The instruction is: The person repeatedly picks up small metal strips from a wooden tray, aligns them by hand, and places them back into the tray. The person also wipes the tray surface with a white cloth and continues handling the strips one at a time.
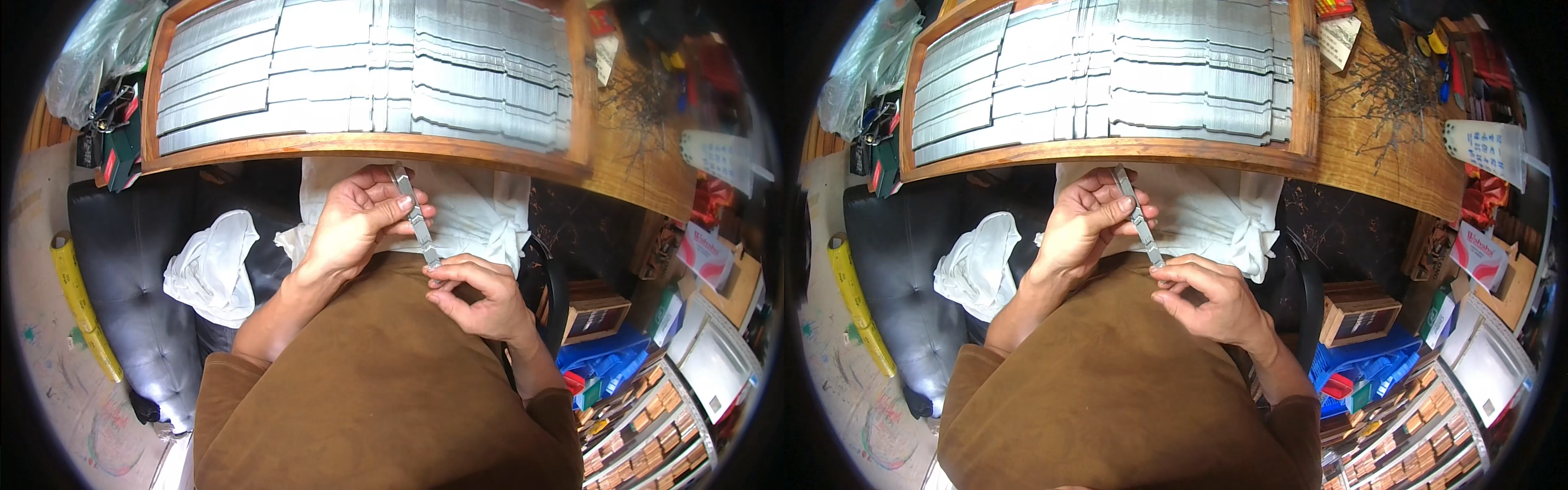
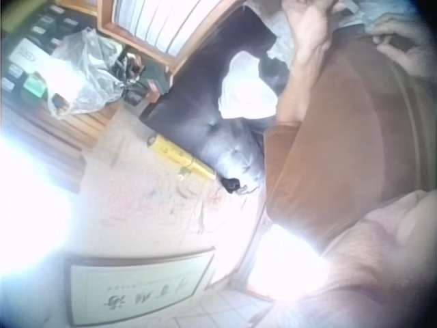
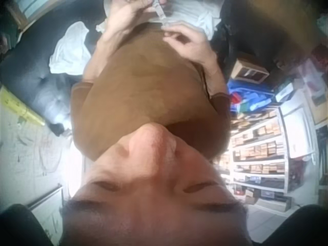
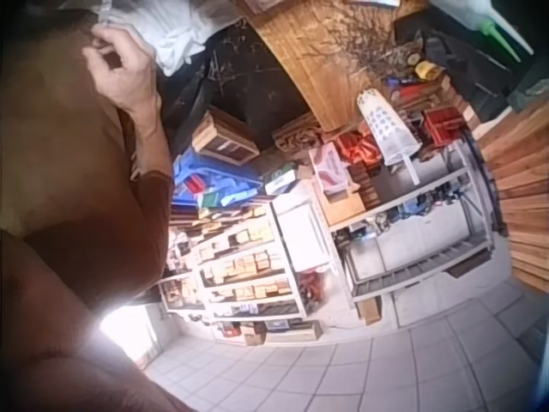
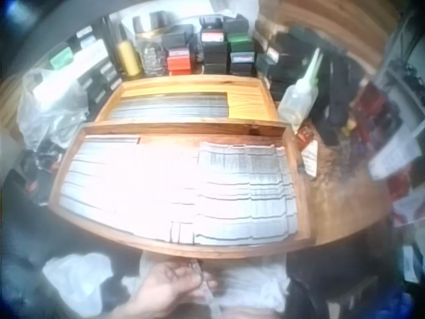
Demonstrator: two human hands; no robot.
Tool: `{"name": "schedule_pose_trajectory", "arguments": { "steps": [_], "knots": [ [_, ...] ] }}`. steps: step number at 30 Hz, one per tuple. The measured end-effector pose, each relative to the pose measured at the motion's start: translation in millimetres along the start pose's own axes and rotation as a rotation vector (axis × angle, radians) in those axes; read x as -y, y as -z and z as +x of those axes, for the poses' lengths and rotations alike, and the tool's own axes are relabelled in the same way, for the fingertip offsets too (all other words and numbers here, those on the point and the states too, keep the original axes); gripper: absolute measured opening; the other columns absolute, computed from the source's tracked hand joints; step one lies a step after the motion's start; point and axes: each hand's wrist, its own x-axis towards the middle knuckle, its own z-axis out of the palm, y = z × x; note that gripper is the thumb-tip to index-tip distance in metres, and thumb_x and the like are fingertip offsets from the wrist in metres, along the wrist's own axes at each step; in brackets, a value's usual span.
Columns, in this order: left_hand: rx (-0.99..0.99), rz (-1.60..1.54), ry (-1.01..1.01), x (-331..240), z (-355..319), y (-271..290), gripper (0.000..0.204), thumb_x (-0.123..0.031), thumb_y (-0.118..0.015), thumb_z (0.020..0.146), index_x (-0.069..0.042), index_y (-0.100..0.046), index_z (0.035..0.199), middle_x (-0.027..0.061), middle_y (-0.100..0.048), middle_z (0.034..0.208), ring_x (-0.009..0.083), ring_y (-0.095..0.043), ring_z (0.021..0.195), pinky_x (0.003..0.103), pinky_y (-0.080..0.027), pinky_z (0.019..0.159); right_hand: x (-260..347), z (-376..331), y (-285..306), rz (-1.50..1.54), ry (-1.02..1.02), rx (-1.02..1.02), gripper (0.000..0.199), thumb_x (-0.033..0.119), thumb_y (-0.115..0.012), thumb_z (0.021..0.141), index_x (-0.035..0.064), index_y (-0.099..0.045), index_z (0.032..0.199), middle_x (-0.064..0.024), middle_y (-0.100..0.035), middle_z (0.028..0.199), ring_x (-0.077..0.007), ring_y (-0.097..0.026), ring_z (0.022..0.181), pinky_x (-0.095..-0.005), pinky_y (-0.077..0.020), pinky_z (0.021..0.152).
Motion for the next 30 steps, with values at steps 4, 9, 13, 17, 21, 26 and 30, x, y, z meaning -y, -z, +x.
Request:
{"name": "schedule_pose_trajectory", "arguments": {
  "steps": [4, 9, 13, 17, 21, 26, 30],
  "knots": [
    [0.003, 0.012, 0.084, -11.1, -4.3, -8.9, 0.026, -0.001, -0.066, 0.094, 0.008, -0.056, 0.117, 0.0179, -0.071, 0.105, 0.0265, -0.074, 0.093, 0.033, -0.064, 0.08, -12.4, -1.9, 2.5, -0.104, 0.11, 0.015, 0.022, -0.005, -0.078, 0.081, -0.0026, -0.072, 0.103, -0.0121, -0.073, 0.089, -0.0209, -0.073, 0.078, -0.0282, -0.058, 0.068],
    [0.074, 0.189, 0.211, -25.5, -5.6, -13.9, 0.023, -0.008, -0.069, 0.095, 0.006, -0.062, 0.113, 0.0135, -0.073, 0.098, 0.0205, -0.074, 0.089, 0.028, -0.063, 0.074, -21.7, -12.3, -14.8, 0.103, -0.016, -0.032, 0.019, -0.004, -0.079, 0.081, -0.0023, -0.073, 0.099, -0.0115, -0.076, 0.096, -0.0204, -0.075, 0.083, -0.0272, -0.0591, 0.071],
    [0.09, 0.312, 0.213, -30.0, -2.1, -13.4, 0.024, -0.014, -0.068, 0.097, 0.004, -0.066, 0.113, 0.0133, -0.074, 0.097, 0.0194, -0.074, 0.086, 0.024, -0.059, 0.067, -21.3, -8.1, -27.3, 0.102, 0.034, -0.05, 0.017, -0.004, -0.078, 0.082, -0.0022, -0.074, 0.098, -0.0133, -0.077, 0.096, -0.0205, -0.075, 0.081, -0.028, -0.0603, 0.072],
    [0.109, 0.388, 0.179, -36.9, 7.6, -9.9, 0.027, -0.015, -0.07, 0.095, 0.007, -0.066, 0.111, 0.0147, -0.075, 0.095, 0.02, -0.075, 0.083, 0.024, -0.059, 0.064, -27.4, 2.3, -34.6, 0.118, 0.07, -0.091, 0.016, -0.008, -0.076, 0.083, -0.0038, -0.074, 0.098, -0.0156, -0.077, 0.098, -0.0184, -0.075, 0.081, -0.0266, -0.0615, 0.073],
    [0.126, 0.335, 0.227, -38.6, 8.7, -7.9, 0.027, -0.016, -0.072, 0.094, 0.007, -0.067, 0.108, 0.0143, -0.075, 0.094, 0.0195, -0.075, 0.082, 0.023, -0.059, 0.064, -24.1, 2.5, -36.5, 0.13, 0.039, -0.087, 0.014, -0.007, -0.077, 0.082, -0.0029, -0.073, 0.095, -0.0158, -0.076, 0.097, -0.0193, -0.075, 0.082, -0.0273, -0.0614, 0.074],
    [0.144, 0.39, 0.206, -37.4, 8.2, -1.4, 0.027, -0.017, -0.072, 0.095, 0.006, -0.067, 0.108, 0.0142, -0.075, 0.095, 0.0185, -0.075, 0.083, 0.022, -0.058, 0.064, -13.0, 18.9, -10.8, 0.113, 0.023, 0.043, 0.022, 0.003, -0.086, 0.077, 0.0012, -0.064, 0.08, -0.0096, -0.069, 0.096, -0.0191, -0.068, 0.087, -0.0265, -0.0536, 0.079],
    [0.135, 0.359, 0.209, -41.7, 1.1, -5.9, 0.025, -0.017, -0.071, 0.096, 0.005, -0.068, 0.106, 0.013, -0.075, 0.093, 0.0167, -0.074, 0.082, 0.022, -0.057, 0.064, -1.8, 55.3, 7.3, 0.382, -0.241, -0.226, 0.021, 0.01, -0.078, 0.088, -0.0019, -0.067, 0.103, -0.0018, -0.063, 0.088, -0.0069, -0.059, 0.076, -0.0215, -0.0486, 0.068]
  ]
}}
